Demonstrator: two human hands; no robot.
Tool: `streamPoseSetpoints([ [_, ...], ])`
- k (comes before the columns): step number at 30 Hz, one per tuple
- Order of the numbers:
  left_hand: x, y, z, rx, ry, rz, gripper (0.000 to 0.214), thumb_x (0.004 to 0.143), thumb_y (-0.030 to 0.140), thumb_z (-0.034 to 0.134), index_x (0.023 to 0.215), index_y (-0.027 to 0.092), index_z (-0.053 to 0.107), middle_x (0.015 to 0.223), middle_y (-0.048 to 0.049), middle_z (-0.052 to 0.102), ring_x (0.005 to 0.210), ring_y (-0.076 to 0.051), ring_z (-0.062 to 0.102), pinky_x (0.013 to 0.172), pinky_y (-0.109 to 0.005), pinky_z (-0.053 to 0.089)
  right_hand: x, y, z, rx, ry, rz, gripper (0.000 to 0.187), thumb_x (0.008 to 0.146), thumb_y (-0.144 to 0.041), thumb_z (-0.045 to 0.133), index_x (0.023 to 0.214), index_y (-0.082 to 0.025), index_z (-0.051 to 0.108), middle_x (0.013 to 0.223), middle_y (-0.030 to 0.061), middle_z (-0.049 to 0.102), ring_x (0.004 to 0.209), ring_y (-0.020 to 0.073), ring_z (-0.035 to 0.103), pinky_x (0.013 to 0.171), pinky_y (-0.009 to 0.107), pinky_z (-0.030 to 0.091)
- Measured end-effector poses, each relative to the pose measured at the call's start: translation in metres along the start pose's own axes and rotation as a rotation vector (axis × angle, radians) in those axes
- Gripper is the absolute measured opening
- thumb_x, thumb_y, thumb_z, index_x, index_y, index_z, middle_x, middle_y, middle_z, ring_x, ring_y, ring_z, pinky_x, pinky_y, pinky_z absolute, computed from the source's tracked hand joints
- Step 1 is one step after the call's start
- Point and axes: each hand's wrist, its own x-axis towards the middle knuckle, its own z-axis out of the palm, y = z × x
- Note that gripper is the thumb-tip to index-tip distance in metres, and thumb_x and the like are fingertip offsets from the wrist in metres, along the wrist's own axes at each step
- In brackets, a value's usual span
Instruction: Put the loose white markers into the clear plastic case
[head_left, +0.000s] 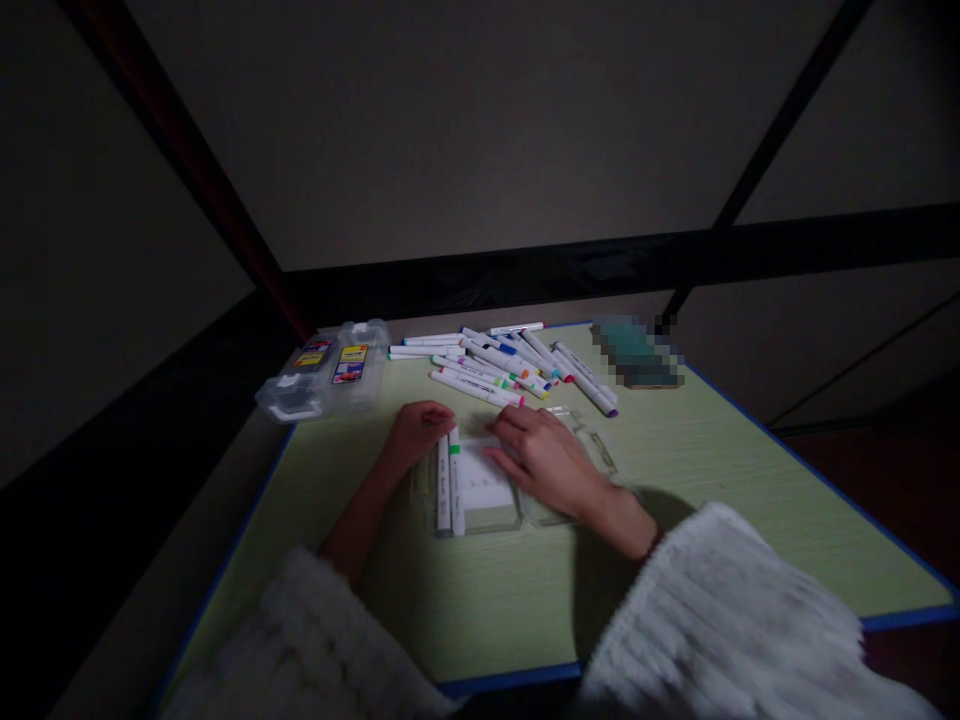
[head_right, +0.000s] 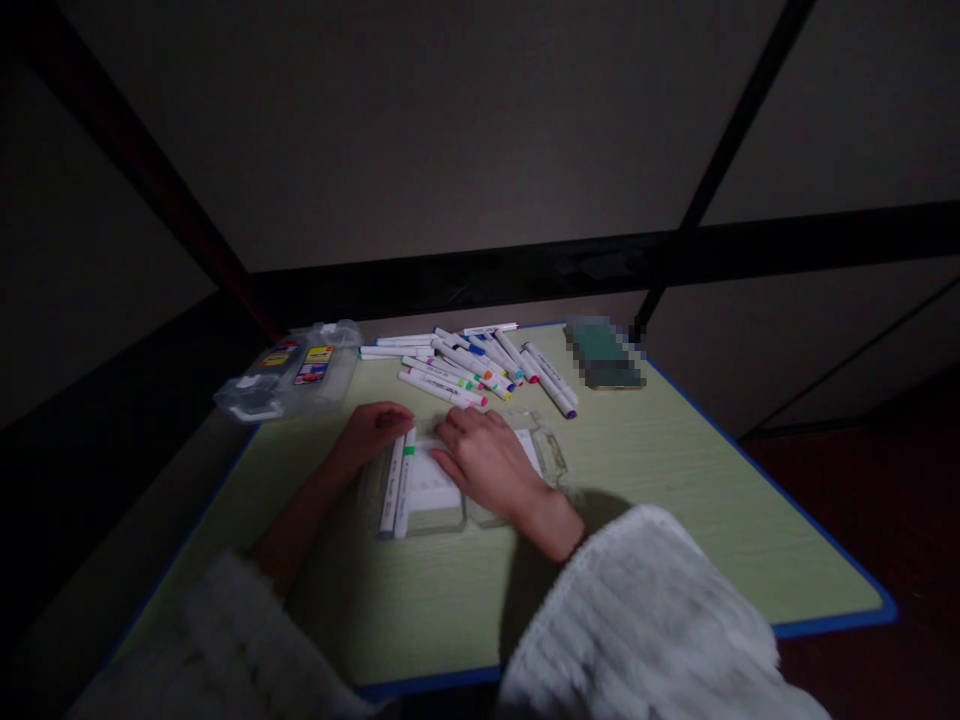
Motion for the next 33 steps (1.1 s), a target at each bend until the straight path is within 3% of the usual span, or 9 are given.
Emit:
streamPoseSetpoints([
  [6, 0.000, -0.001, 0.000, -0.004, 0.005, 0.015, 0.010, 0.059, 0.018, 0.060, 0.066, 0.013, 0.063, 0.064, -0.0029, 0.066, 0.060, -0.014, 0.061, 0.058, -0.024, 0.047, 0.004, 0.012, 0.013, -0.054, 0.031, 0.209, 0.043, 0.089, -0.039, 0.037, 0.122, -0.013, 0.047, 0.125, 0.0156, 0.045, 0.116, 0.0281, 0.038, 0.092, 0.041, 0.032],
  [11, 0.000, -0.001, 0.001, 0.012, 0.012, 0.037, 0.008, 0.059, 0.018, 0.058, 0.064, 0.014, 0.063, 0.063, -0.0020, 0.066, 0.060, -0.014, 0.060, 0.057, -0.023, 0.048, 0.006, 0.016, 0.024, -0.062, 0.003, 0.232, 0.048, 0.089, -0.044, 0.034, 0.126, -0.015, 0.045, 0.136, 0.0155, 0.036, 0.124, 0.0277, 0.030, 0.097, 0.045, 0.027],
  [16, -0.001, 0.000, 0.001, 0.024, 0.014, 0.047, 0.008, 0.060, 0.018, 0.057, 0.063, 0.014, 0.063, 0.062, -0.0016, 0.066, 0.059, -0.014, 0.060, 0.057, -0.023, 0.047, 0.007, 0.020, 0.029, -0.067, -0.032, 0.214, 0.052, 0.089, -0.048, 0.030, 0.126, -0.016, 0.046, 0.137, 0.0146, 0.035, 0.128, 0.0267, 0.026, 0.100, 0.047, 0.022],
  [23, -0.001, 0.000, 0.001, 0.010, 0.011, 0.056, 0.008, 0.059, 0.018, 0.057, 0.062, 0.014, 0.063, 0.061, -0.0010, 0.066, 0.059, -0.013, 0.059, 0.058, -0.023, 0.047, 0.007, 0.021, 0.028, -0.052, -0.042, 0.214, 0.051, 0.089, -0.050, 0.029, 0.122, -0.016, 0.049, 0.137, 0.0163, 0.034, 0.128, 0.0273, 0.025, 0.099, 0.045, 0.025],
  [33, -0.002, 0.000, 0.001, 0.025, 0.012, 0.035, 0.008, 0.060, 0.019, 0.057, 0.063, 0.014, 0.063, 0.063, -0.0015, 0.067, 0.060, -0.014, 0.060, 0.057, -0.023, 0.047, 0.006, 0.020, 0.024, -0.027, -0.013, 0.232, 0.047, 0.089, -0.048, 0.028, 0.113, -0.016, 0.055, 0.128, 0.0151, 0.041, 0.120, 0.0268, 0.035, 0.095, 0.043, 0.030],
])
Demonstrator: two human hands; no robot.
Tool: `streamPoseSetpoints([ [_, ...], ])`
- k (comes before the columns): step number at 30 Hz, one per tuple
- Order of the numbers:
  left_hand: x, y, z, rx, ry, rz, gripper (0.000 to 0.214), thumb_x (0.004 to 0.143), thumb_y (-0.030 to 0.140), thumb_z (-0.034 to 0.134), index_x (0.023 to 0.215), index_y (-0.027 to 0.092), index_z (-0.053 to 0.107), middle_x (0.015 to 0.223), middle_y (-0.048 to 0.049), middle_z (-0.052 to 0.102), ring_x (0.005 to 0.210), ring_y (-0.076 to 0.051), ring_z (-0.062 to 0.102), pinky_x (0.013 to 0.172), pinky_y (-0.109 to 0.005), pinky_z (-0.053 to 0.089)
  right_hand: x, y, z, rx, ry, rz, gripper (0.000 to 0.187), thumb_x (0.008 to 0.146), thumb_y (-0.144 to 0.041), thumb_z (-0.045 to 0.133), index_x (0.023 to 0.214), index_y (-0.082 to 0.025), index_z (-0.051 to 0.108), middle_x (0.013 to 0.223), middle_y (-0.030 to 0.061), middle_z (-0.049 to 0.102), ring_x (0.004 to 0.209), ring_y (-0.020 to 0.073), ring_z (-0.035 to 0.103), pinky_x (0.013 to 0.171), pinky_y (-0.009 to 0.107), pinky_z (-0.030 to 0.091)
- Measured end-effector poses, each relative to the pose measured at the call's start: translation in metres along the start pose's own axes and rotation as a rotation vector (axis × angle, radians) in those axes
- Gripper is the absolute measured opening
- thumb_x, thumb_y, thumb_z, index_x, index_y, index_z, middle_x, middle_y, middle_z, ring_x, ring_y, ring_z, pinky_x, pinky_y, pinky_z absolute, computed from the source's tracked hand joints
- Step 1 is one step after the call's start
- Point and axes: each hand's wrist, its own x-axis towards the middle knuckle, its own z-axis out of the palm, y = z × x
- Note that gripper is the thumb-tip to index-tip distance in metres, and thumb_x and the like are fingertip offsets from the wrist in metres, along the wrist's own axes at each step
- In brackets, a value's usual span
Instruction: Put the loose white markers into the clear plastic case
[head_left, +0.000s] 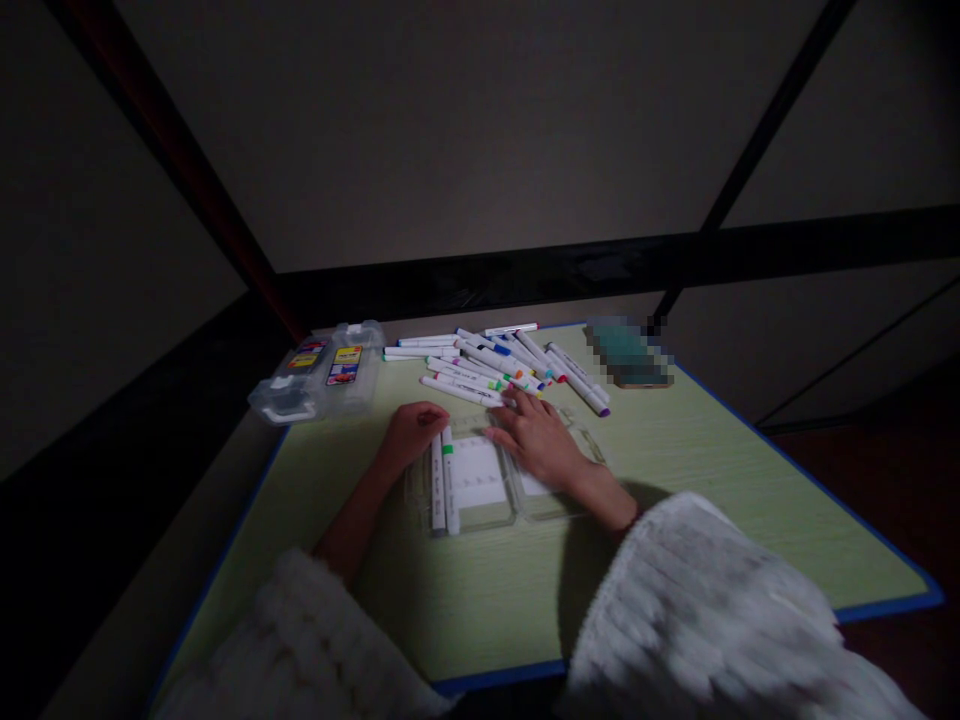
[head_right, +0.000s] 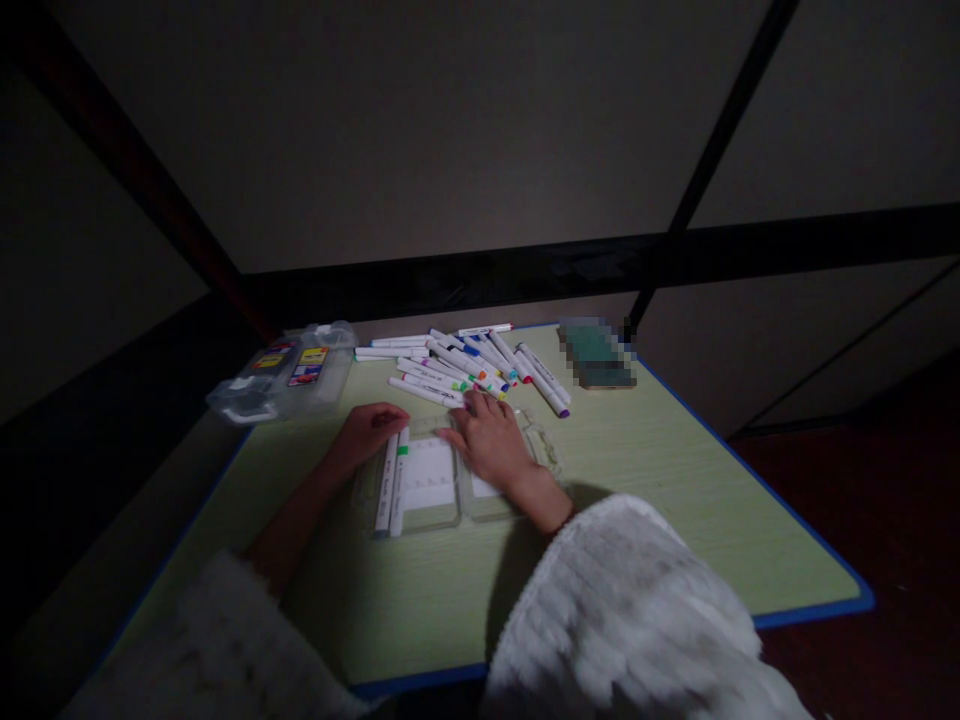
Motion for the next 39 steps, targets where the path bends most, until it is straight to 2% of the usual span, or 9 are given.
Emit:
streamPoseSetpoints([
  [10, -0.0006, 0.0024, -0.0007, 0.026, 0.002, -0.008, 0.008, 0.061, 0.018, 0.057, 0.064, 0.013, 0.064, 0.065, -0.0029, 0.067, 0.062, -0.015, 0.060, 0.060, -0.024, 0.047, 0.0018, 0.0032, 0.0016, -0.026, -0.032, -0.014, 0.049, 0.089, -0.049, 0.028, 0.115, -0.015, 0.053, 0.128, 0.0159, 0.042, 0.120, 0.0278, 0.034, 0.095, 0.043, 0.029],
  [17, -0.0002, 0.0011, -0.0006, 0.020, -0.007, 0.013, 0.009, 0.062, 0.018, 0.056, 0.064, 0.013, 0.063, 0.064, -0.0019, 0.066, 0.061, -0.014, 0.060, 0.058, -0.023, 0.047, 0.0018, 0.0024, 0.0039, -0.040, -0.002, -0.018, 0.044, 0.090, -0.044, 0.032, 0.114, -0.015, 0.054, 0.129, 0.0158, 0.040, 0.119, 0.0273, 0.034, 0.095, 0.042, 0.029],
  [27, 0.0006, -0.0012, 0.0010, 0.022, -0.004, 0.010, 0.009, 0.062, 0.019, 0.055, 0.063, 0.013, 0.062, 0.063, -0.0018, 0.066, 0.061, -0.014, 0.061, 0.058, -0.024, 0.048, 0.0022, 0.0007, 0.0019, -0.025, -0.003, -0.007, 0.037, 0.089, -0.040, 0.037, 0.112, -0.016, 0.055, 0.122, 0.0143, 0.044, 0.112, 0.0267, 0.040, 0.091, 0.042, 0.032],
  [39, 0.0005, -0.0024, 0.0003, 0.060, -0.003, 0.028, 0.011, 0.063, 0.020, 0.055, 0.065, 0.013, 0.063, 0.065, -0.0025, 0.067, 0.062, -0.015, 0.061, 0.058, -0.024, 0.048, 0.0046, 0.0049, 0.0063, -0.002, 0.003, -0.020, 0.037, 0.088, -0.040, 0.039, 0.111, -0.017, 0.055, 0.121, 0.0129, 0.046, 0.115, 0.0278, 0.037, 0.091, 0.043, 0.033],
])
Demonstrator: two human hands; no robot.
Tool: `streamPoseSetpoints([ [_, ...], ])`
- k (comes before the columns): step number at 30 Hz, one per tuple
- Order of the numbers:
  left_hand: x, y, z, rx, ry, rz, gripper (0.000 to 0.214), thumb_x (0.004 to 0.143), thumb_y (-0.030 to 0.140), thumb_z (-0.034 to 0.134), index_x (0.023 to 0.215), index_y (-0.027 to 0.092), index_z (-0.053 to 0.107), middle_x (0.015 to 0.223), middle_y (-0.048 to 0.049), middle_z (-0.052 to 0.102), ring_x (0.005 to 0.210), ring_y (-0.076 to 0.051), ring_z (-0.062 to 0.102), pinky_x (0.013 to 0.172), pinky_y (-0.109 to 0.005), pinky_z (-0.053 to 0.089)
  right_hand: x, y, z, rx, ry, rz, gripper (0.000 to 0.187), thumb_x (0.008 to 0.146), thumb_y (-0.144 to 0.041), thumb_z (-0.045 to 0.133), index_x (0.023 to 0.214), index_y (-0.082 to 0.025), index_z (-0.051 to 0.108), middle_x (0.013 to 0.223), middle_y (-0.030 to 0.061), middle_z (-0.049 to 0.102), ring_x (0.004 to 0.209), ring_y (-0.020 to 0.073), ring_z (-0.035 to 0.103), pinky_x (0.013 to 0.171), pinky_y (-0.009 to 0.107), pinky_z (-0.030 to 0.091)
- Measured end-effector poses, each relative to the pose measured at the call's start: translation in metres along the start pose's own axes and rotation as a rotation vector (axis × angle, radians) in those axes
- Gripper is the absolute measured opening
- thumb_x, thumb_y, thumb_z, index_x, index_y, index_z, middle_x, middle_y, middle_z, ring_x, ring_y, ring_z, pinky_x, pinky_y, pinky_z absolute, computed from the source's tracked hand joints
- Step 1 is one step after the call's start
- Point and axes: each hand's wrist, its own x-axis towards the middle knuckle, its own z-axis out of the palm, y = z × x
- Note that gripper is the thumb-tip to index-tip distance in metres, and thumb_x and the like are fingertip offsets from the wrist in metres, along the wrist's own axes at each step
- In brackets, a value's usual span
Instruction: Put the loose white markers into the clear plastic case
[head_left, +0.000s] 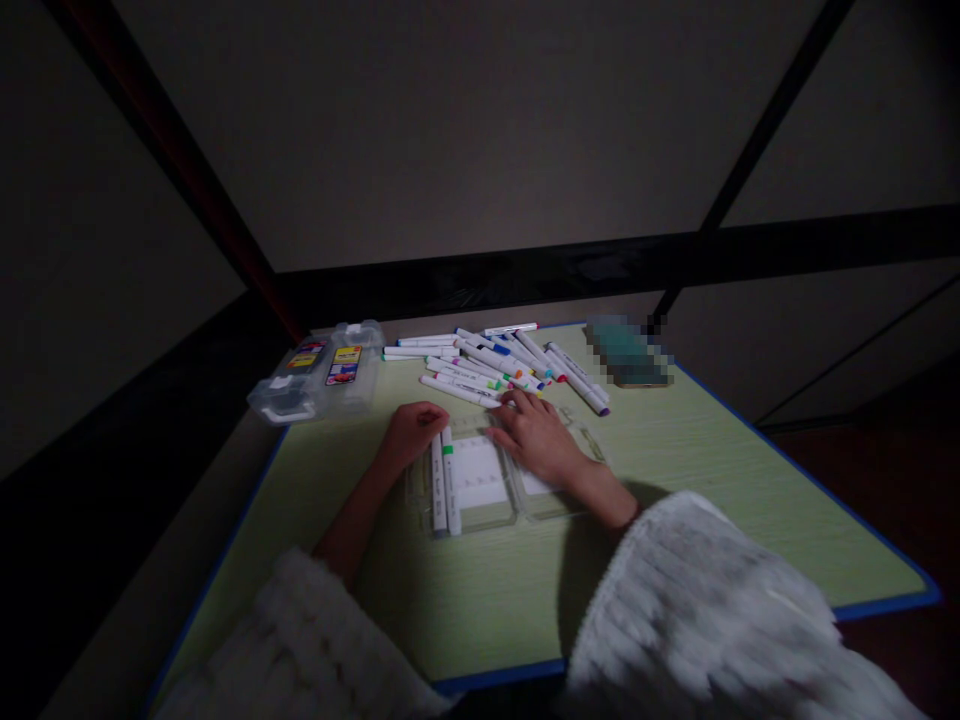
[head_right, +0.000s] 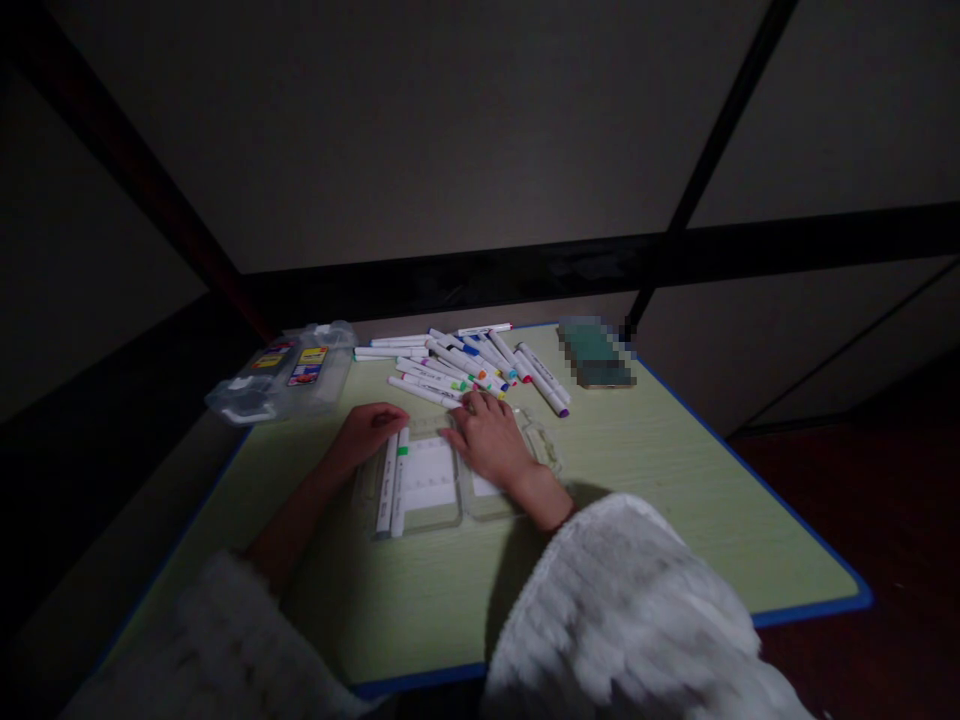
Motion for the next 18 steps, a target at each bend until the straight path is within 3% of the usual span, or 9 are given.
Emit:
streamPoseSetpoints([
  [10, -0.0010, 0.0009, 0.0003, 0.001, 0.009, 0.002, 0.010, 0.064, 0.019, 0.054, 0.065, 0.014, 0.062, 0.065, -0.0018, 0.066, 0.061, -0.014, 0.061, 0.059, -0.024, 0.048, 0.0008, 0.0024, 0.0006, 0.028, -0.004, -0.035, 0.036, 0.088, -0.039, 0.039, 0.110, -0.017, 0.056, 0.123, 0.0106, 0.048, 0.121, 0.0272, 0.032, 0.095, 0.044, 0.031],
  [18, 0.0004, -0.0070, 0.0029, 0.130, 0.243, 0.147, 0.016, 0.064, 0.013, 0.048, 0.074, 0.014, 0.061, 0.083, -0.0051, 0.060, 0.076, -0.015, 0.058, 0.068, -0.027, 0.050, 0.0022, 0.0042, 0.0034, 0.057, 0.019, -0.043, 0.035, 0.088, -0.039, 0.041, 0.108, -0.017, 0.058, 0.122, 0.0087, 0.050, 0.122, 0.0254, 0.032, 0.099, 0.042, 0.027],
])
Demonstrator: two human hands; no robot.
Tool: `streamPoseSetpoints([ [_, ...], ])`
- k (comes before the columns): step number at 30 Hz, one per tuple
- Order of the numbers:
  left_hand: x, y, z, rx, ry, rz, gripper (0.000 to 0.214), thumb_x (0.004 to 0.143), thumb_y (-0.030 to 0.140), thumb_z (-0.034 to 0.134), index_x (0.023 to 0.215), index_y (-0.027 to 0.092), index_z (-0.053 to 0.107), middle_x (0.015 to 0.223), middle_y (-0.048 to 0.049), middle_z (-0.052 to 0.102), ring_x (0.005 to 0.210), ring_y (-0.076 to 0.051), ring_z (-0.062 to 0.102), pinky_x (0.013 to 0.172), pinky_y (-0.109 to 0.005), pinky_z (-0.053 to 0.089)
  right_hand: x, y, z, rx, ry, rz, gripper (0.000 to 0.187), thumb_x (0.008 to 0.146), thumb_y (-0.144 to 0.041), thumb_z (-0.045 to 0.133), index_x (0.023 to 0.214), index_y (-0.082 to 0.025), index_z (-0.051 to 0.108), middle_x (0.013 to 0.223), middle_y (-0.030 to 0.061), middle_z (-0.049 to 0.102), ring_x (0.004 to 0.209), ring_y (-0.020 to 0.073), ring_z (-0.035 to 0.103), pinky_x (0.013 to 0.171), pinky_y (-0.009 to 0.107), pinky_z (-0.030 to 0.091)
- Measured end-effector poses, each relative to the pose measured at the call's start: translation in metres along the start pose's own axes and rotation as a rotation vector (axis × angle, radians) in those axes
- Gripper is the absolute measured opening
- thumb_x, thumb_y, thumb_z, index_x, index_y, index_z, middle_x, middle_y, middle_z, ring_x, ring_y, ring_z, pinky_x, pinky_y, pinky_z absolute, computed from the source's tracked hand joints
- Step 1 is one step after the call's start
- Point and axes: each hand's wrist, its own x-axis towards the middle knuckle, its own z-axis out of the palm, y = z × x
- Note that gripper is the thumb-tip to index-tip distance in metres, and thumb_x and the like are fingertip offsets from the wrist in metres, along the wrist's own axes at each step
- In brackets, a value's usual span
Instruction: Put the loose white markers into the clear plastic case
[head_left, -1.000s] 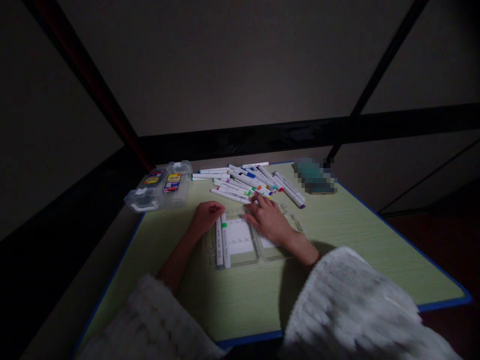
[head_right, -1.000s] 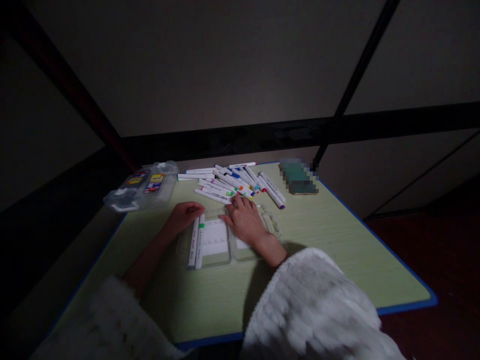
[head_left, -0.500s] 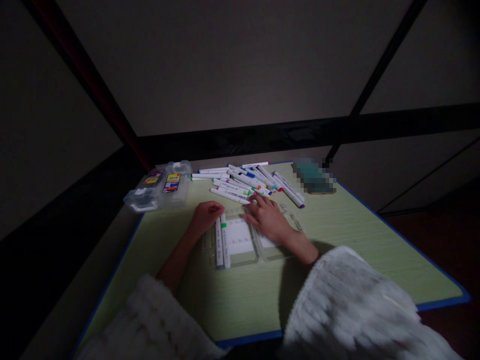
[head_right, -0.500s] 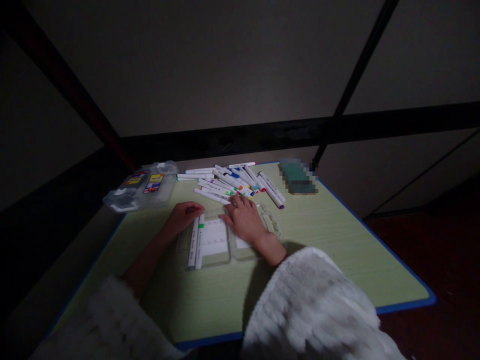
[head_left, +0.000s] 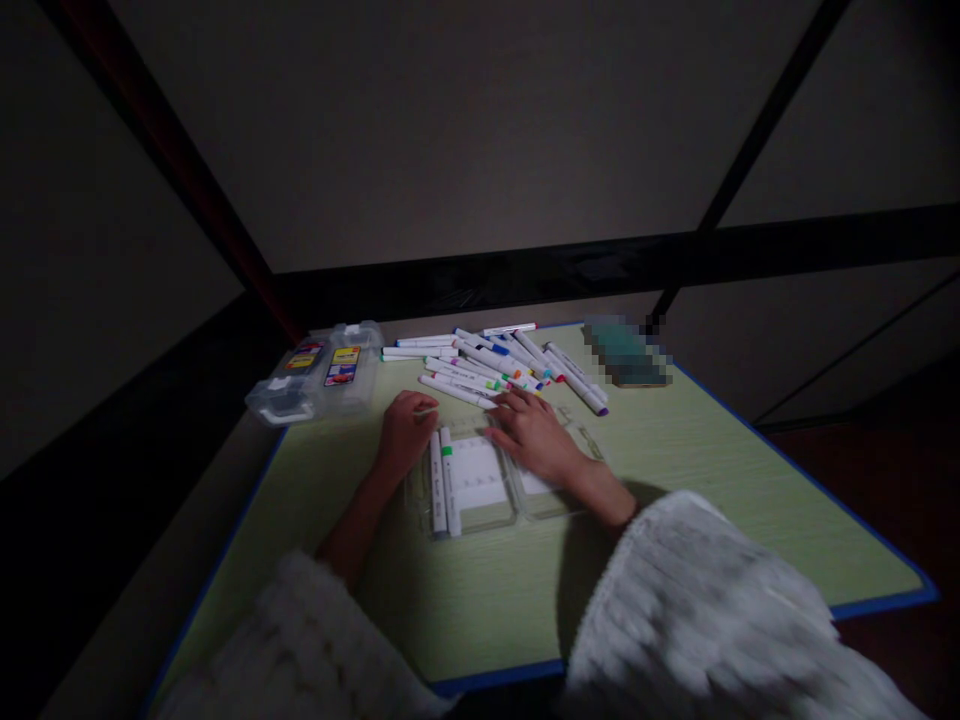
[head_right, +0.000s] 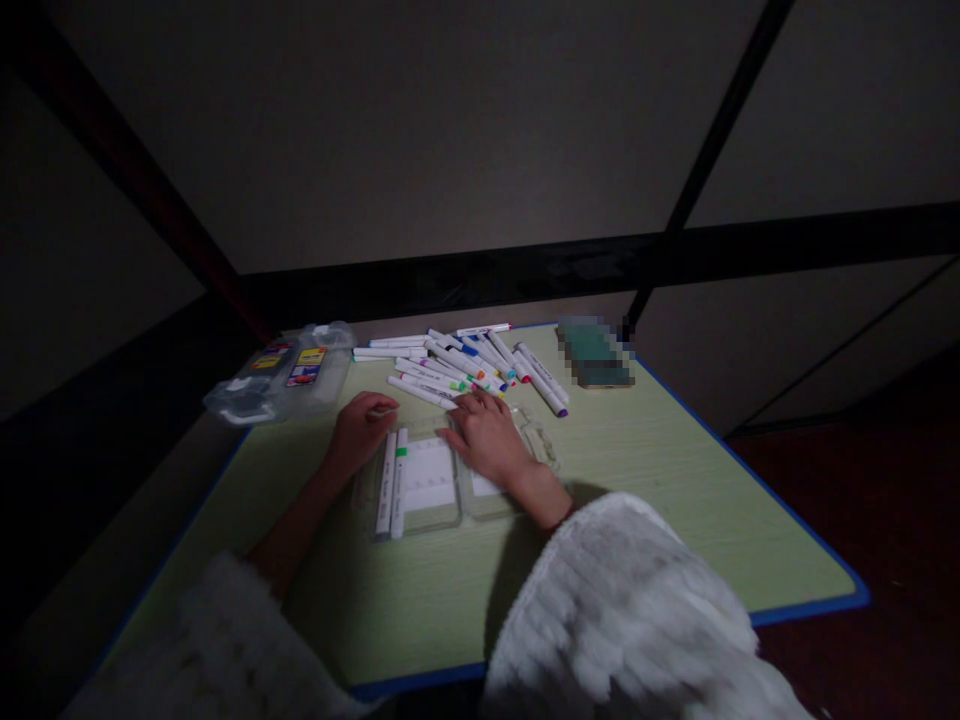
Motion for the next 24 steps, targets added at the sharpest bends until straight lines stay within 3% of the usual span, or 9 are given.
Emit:
streamPoseSetpoints([
  [3, 0.000, -0.006, 0.002, 0.056, -0.010, 0.036, 0.023, 0.064, 0.013, 0.050, 0.084, 0.013, 0.061, 0.095, -0.0083, 0.058, 0.091, -0.019, 0.056, 0.080, -0.033, 0.049, 0.000, 0.000, 0.000, 0.010, 0.008, -0.001, 0.035, 0.087, -0.039, 0.042, 0.107, -0.017, 0.059, 0.121, 0.0086, 0.051, 0.121, 0.0257, 0.033, 0.099, 0.042, 0.027],
  [8, 0.000, -0.014, 0.009, 0.134, -0.027, 0.102, 0.031, 0.068, 0.016, 0.052, 0.097, 0.014, 0.059, 0.115, -0.0099, 0.054, 0.111, -0.023, 0.048, 0.100, -0.041, 0.036, 0.000, 0.001, -0.001, 0.027, 0.015, -0.013, 0.034, 0.087, -0.039, 0.043, 0.105, -0.017, 0.060, 0.120, 0.0085, 0.052, 0.120, 0.0249, 0.034, 0.098, 0.041, 0.028],
  [16, -0.003, -0.016, 0.014, 0.204, -0.121, 0.134, 0.033, 0.077, 0.023, 0.046, 0.107, 0.014, 0.057, 0.125, -0.0107, 0.050, 0.119, -0.024, 0.042, 0.104, -0.043, 0.031, 0.000, 0.001, -0.001, 0.045, 0.033, -0.029, 0.033, 0.086, -0.039, 0.044, 0.105, -0.018, 0.060, 0.120, 0.0084, 0.052, 0.119, 0.0238, 0.036, 0.098, 0.041, 0.029],
  [24, -0.004, -0.012, 0.013, 0.241, -0.116, 0.167, 0.033, 0.078, 0.023, 0.046, 0.107, 0.011, 0.054, 0.134, -0.0133, 0.041, 0.129, -0.026, 0.029, 0.107, -0.043, 0.025, 0.002, 0.002, 0.000, 0.056, 0.044, -0.054, 0.033, 0.086, -0.038, 0.045, 0.101, -0.014, 0.062, 0.117, 0.0087, 0.055, 0.117, 0.0240, 0.039, 0.099, 0.039, 0.029],
])
